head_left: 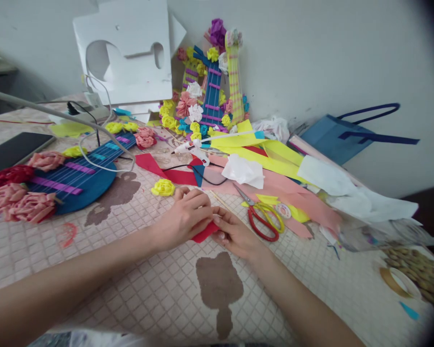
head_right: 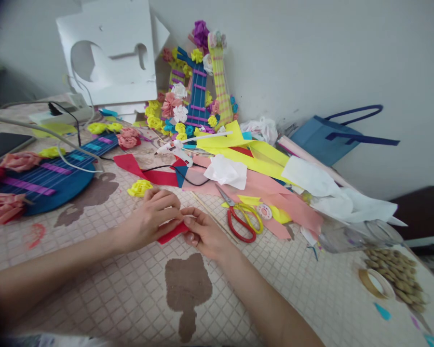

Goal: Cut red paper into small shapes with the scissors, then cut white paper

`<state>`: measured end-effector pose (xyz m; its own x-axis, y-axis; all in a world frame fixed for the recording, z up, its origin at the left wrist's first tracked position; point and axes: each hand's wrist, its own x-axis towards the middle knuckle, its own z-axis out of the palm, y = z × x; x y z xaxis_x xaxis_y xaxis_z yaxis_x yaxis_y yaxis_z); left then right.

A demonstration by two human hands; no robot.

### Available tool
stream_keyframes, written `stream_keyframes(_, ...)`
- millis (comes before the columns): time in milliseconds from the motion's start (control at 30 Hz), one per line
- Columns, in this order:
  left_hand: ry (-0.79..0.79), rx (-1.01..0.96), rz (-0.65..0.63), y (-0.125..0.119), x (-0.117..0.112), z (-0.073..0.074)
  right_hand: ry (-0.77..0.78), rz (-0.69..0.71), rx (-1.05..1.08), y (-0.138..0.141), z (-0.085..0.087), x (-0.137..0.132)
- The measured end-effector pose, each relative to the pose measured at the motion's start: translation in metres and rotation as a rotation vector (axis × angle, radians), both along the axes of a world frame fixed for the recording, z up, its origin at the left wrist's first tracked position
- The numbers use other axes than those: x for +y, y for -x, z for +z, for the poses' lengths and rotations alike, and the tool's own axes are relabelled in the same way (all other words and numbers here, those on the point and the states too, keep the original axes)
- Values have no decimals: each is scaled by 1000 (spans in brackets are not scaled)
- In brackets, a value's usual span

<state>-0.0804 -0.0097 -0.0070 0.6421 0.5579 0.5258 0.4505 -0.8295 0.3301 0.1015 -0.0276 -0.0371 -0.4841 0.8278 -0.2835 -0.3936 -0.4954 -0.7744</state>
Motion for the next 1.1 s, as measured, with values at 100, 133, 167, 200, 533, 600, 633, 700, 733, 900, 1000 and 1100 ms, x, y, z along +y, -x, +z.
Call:
stream_keyframes(100, 17, 3, 14, 1, 0, 0, -11, 25, -10, 0, 2, -1)
stream_keyframes(133, 26, -10, 35, 1, 0, 1, -18, 27, -13, 1, 2, -2)
stream_keyframes(167, 40, -27, 68, 2, 1, 1, -25, 27, -18, 1, 3, -2)
stream_keyframes(200, 63, -49, 107, 3, 3, 2, -31, 25, -28, 1, 3, -2)
stream_keyframes(533, 704, -270, 184, 6, 19, -6, -420, -168, -327, -15, 10, 4)
stream_keyframes(600, 991, -319, 92, 4, 19, -10, -515, -147, -405, -20, 12, 7)
stream_keyframes(633, 1119, -343, 64, 3, 19, -12, -542, -149, -431, -21, 13, 9)
stream_keyframes(700, 1252, -400, 64, 3, 20, -15, -549, -182, -442, -22, 14, 14)
stream_keyframes(733, 1265, -430, 80, 3, 21, -15, -531, -198, -430, -21, 15, 17)
stream_keyframes(900, 1188, -502, 116, 6, 23, -15, -374, -166, -410, -9, 17, 28)
stream_keyframes(1000, 1168, -526, 168, 7, 22, -16, -383, -190, -446, -3, 14, 31)
stream_keyframes(1100, 1093, -582, 161, 9, 24, -17, -405, -177, -460, -3, 9, 30)
